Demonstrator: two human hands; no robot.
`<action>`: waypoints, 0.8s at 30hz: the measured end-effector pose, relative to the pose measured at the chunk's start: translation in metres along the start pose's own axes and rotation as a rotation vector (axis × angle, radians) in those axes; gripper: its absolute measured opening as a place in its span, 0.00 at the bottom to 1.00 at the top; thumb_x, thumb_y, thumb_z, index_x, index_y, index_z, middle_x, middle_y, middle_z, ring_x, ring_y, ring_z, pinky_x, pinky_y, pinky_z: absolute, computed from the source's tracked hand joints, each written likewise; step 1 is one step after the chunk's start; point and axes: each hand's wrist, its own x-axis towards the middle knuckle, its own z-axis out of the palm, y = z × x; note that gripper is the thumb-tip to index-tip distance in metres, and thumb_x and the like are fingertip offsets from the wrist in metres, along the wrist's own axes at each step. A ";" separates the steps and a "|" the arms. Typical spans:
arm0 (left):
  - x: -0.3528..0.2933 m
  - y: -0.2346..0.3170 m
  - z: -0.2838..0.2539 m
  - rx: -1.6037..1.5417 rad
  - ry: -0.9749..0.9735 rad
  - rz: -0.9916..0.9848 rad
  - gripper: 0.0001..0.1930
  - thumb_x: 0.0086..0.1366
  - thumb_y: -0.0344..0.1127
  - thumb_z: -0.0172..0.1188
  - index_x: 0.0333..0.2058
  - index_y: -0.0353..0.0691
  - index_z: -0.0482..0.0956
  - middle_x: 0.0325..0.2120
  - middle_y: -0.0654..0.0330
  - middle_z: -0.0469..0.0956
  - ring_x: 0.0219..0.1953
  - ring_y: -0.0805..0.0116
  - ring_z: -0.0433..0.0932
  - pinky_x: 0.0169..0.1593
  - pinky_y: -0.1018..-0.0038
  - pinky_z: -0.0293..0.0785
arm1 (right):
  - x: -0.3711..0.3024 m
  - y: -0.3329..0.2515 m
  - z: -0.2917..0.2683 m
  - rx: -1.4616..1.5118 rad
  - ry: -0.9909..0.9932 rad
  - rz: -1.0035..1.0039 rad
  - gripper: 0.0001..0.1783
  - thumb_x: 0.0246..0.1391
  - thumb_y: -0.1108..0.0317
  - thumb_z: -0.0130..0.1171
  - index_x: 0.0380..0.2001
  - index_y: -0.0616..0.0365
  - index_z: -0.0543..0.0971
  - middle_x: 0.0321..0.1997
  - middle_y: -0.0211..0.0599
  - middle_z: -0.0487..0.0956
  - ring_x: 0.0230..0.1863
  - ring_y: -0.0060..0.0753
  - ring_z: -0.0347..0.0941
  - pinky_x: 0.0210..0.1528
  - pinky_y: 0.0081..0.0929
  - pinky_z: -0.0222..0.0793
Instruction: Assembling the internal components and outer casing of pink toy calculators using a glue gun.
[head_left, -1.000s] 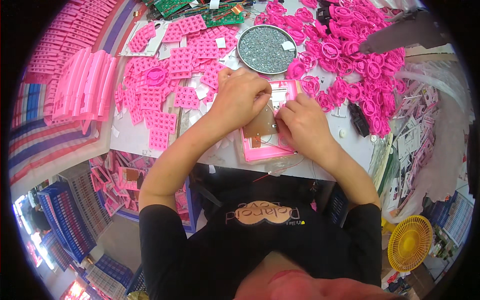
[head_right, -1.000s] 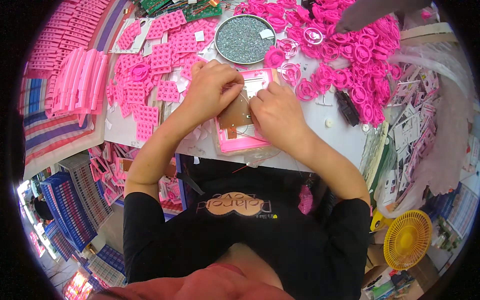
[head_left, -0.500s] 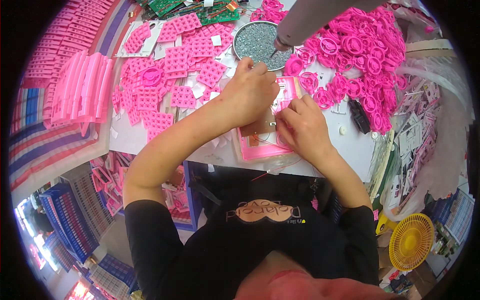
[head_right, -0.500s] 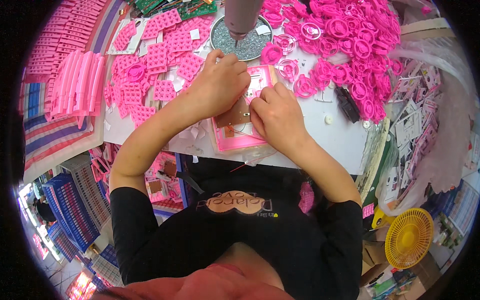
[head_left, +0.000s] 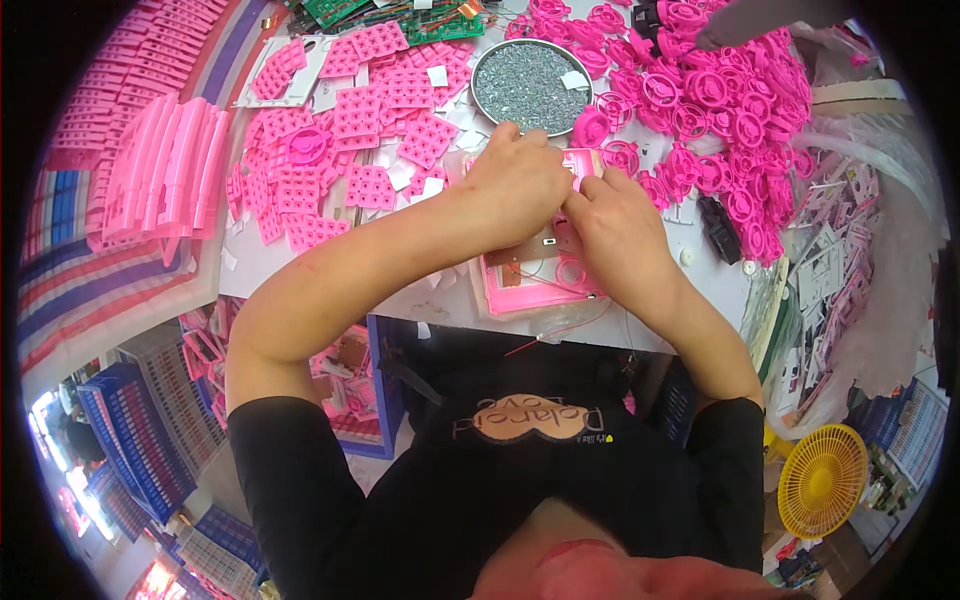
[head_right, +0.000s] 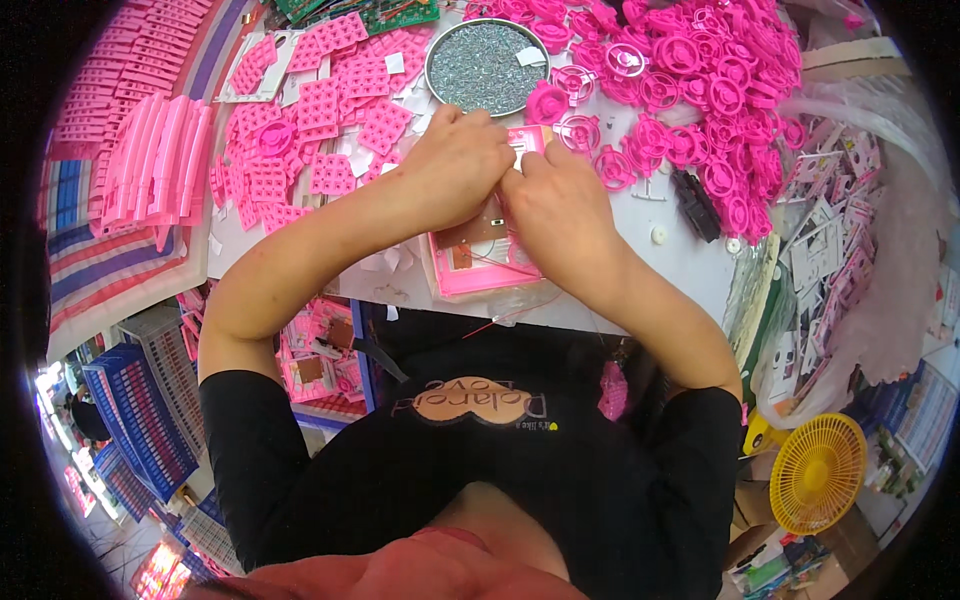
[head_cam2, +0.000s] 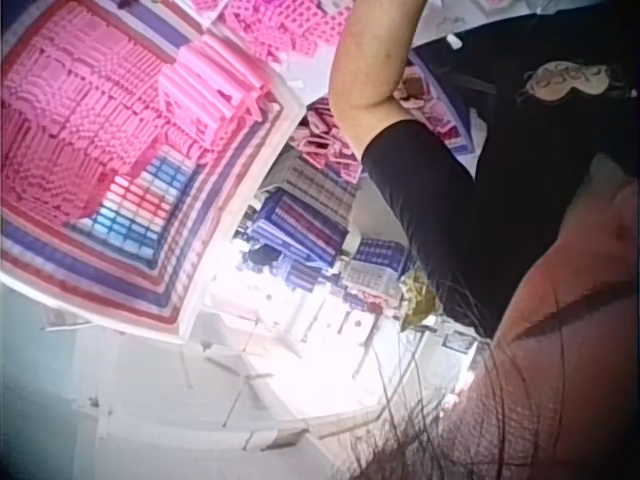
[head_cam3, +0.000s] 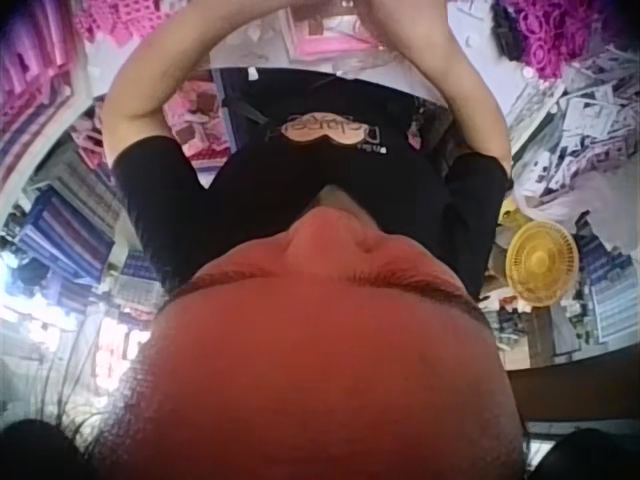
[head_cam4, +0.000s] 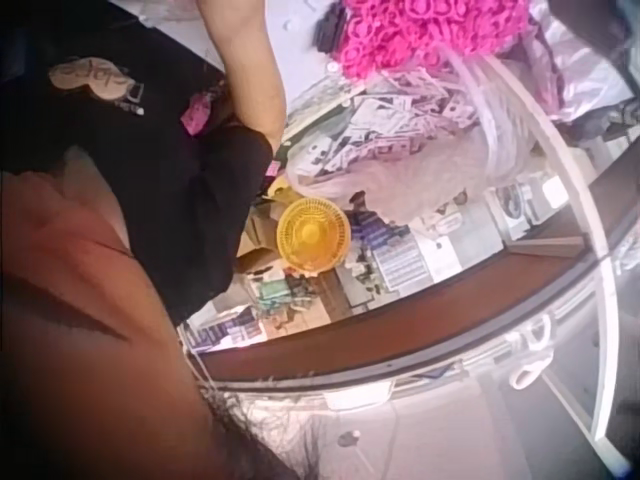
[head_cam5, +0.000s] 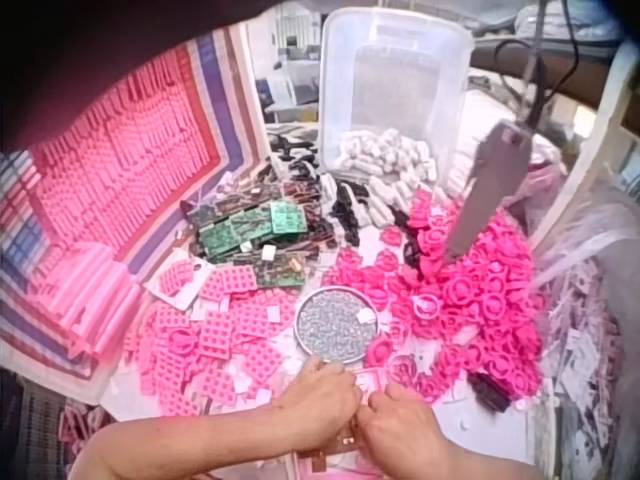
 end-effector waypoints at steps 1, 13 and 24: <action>-0.001 -0.002 0.001 -0.034 0.065 -0.020 0.06 0.57 0.35 0.59 0.30 0.43 0.83 0.33 0.61 0.80 0.44 0.61 0.76 0.52 0.58 0.67 | 0.002 0.001 0.001 -0.015 -0.003 -0.012 0.11 0.41 0.73 0.66 0.32 0.59 0.79 0.29 0.39 0.75 0.37 0.44 0.71 0.39 0.40 0.69; 0.013 -0.011 0.003 -0.293 -0.072 -0.308 0.07 0.57 0.34 0.59 0.28 0.39 0.82 0.28 0.48 0.82 0.33 0.47 0.82 0.39 0.54 0.76 | 0.006 0.017 0.006 0.151 0.091 -0.147 0.15 0.39 0.76 0.65 0.36 0.58 0.79 0.34 0.37 0.75 0.40 0.44 0.70 0.41 0.38 0.70; -0.002 -0.023 0.006 -0.339 0.010 -0.179 0.09 0.61 0.38 0.58 0.31 0.39 0.82 0.29 0.52 0.82 0.35 0.48 0.82 0.39 0.53 0.77 | 0.005 0.023 0.029 0.325 0.276 -0.052 0.10 0.46 0.76 0.67 0.33 0.57 0.78 0.43 0.36 0.77 0.47 0.45 0.68 0.48 0.40 0.67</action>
